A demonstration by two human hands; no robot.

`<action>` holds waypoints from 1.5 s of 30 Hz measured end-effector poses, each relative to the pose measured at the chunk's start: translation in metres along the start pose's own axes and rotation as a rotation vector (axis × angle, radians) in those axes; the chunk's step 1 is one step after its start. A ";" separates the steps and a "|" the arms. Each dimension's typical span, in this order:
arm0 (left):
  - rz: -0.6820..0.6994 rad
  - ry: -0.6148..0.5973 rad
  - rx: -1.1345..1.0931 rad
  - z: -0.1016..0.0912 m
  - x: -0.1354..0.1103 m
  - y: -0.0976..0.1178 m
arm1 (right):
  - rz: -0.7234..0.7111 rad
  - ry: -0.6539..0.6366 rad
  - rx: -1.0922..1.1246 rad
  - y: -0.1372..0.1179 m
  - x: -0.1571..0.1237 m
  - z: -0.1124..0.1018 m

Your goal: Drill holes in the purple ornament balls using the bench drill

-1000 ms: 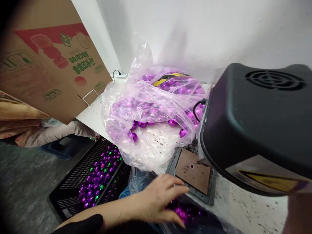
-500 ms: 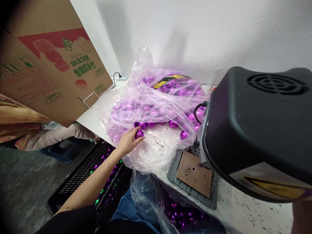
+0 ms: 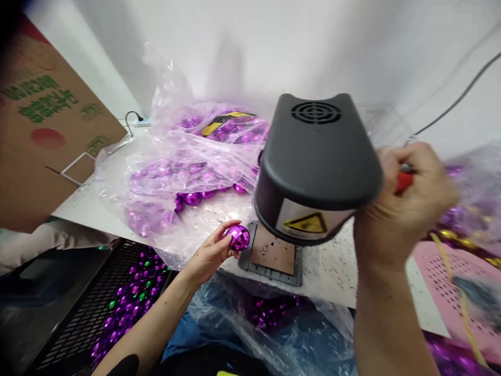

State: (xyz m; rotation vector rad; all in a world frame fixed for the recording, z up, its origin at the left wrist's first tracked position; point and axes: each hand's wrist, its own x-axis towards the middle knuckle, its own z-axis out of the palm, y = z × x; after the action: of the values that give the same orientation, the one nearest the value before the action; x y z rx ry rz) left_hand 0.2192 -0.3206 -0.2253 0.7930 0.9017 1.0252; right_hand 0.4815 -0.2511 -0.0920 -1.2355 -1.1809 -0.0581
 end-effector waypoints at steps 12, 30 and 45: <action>0.453 0.035 0.874 0.039 0.037 -0.052 | -0.012 -0.059 0.049 -0.007 0.001 -0.001; 0.430 -0.052 1.051 0.052 0.052 -0.064 | -0.080 -0.049 0.007 -0.008 -0.003 -0.006; 0.379 -0.083 0.973 0.054 0.046 -0.053 | -0.424 0.122 -0.005 0.008 -0.080 -0.034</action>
State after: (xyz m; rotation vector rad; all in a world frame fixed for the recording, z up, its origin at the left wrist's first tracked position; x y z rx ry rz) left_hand 0.2982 -0.3013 -0.2606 1.8609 1.2091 0.8280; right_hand 0.4723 -0.3159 -0.1504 -0.9540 -1.3177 -0.4453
